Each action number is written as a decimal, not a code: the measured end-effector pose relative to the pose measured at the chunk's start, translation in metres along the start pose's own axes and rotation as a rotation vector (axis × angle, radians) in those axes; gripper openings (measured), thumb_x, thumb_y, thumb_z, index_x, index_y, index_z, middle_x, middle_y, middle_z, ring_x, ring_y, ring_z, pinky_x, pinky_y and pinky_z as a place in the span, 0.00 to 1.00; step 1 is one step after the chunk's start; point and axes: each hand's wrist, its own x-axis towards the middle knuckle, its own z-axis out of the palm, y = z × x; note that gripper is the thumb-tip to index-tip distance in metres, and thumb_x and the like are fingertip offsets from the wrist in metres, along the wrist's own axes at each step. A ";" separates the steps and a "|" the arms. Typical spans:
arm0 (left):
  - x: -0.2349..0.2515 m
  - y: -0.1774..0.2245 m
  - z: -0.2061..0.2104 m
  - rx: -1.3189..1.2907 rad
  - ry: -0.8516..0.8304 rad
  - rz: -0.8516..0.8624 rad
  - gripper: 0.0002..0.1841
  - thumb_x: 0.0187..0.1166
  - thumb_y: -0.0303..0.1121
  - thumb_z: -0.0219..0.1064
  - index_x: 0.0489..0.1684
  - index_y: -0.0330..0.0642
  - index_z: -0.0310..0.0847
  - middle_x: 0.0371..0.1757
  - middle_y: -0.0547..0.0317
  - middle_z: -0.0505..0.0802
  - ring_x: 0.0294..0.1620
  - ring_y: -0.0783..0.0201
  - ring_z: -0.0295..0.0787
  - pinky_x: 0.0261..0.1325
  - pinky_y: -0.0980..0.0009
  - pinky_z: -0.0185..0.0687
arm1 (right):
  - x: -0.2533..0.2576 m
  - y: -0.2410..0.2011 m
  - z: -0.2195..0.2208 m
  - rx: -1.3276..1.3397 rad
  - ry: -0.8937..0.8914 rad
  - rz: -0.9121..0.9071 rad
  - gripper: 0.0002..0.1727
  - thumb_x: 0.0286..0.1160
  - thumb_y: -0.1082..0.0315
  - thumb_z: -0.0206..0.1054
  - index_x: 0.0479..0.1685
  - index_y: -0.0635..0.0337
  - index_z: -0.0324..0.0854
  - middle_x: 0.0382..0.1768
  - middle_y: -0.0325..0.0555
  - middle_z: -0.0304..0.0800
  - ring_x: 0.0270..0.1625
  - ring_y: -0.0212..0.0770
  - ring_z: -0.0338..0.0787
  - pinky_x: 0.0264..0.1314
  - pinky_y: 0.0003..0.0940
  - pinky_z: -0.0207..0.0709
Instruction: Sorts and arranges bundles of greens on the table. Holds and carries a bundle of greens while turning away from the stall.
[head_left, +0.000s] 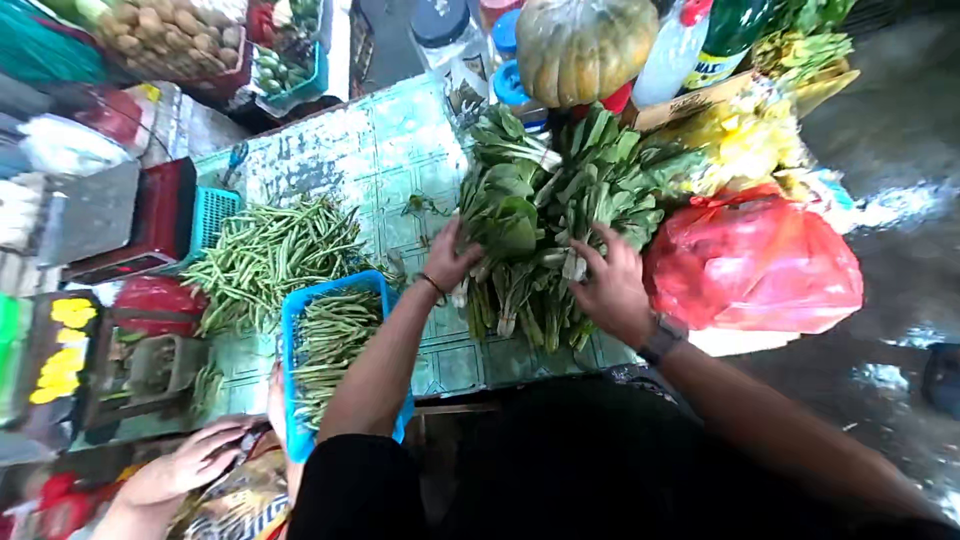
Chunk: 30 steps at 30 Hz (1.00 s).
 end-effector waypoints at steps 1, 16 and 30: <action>-0.002 -0.009 0.014 0.031 -0.023 -0.004 0.58 0.68 0.58 0.78 0.96 0.41 0.45 0.94 0.40 0.60 0.93 0.41 0.57 0.91 0.41 0.57 | -0.011 -0.008 0.012 0.239 0.038 0.175 0.29 0.69 0.63 0.77 0.72 0.57 0.80 0.77 0.55 0.75 0.77 0.53 0.78 0.76 0.55 0.76; 0.035 0.035 0.044 0.495 -0.087 -0.164 0.78 0.41 0.36 0.90 0.99 0.54 0.24 0.86 0.23 0.64 0.83 0.24 0.64 0.80 0.27 0.58 | 0.028 -0.032 0.066 1.037 0.195 1.341 0.56 0.63 0.45 0.83 0.86 0.68 0.56 0.77 0.67 0.71 0.75 0.61 0.76 0.71 0.60 0.75; -0.043 0.005 -0.032 -0.268 0.062 -0.450 0.60 0.53 0.41 0.92 0.90 0.40 0.53 0.72 0.35 0.85 0.72 0.40 0.83 0.74 0.38 0.79 | 0.063 -0.041 0.059 1.528 0.148 1.235 0.52 0.76 0.30 0.63 0.94 0.49 0.49 0.91 0.55 0.55 0.91 0.56 0.60 0.87 0.63 0.62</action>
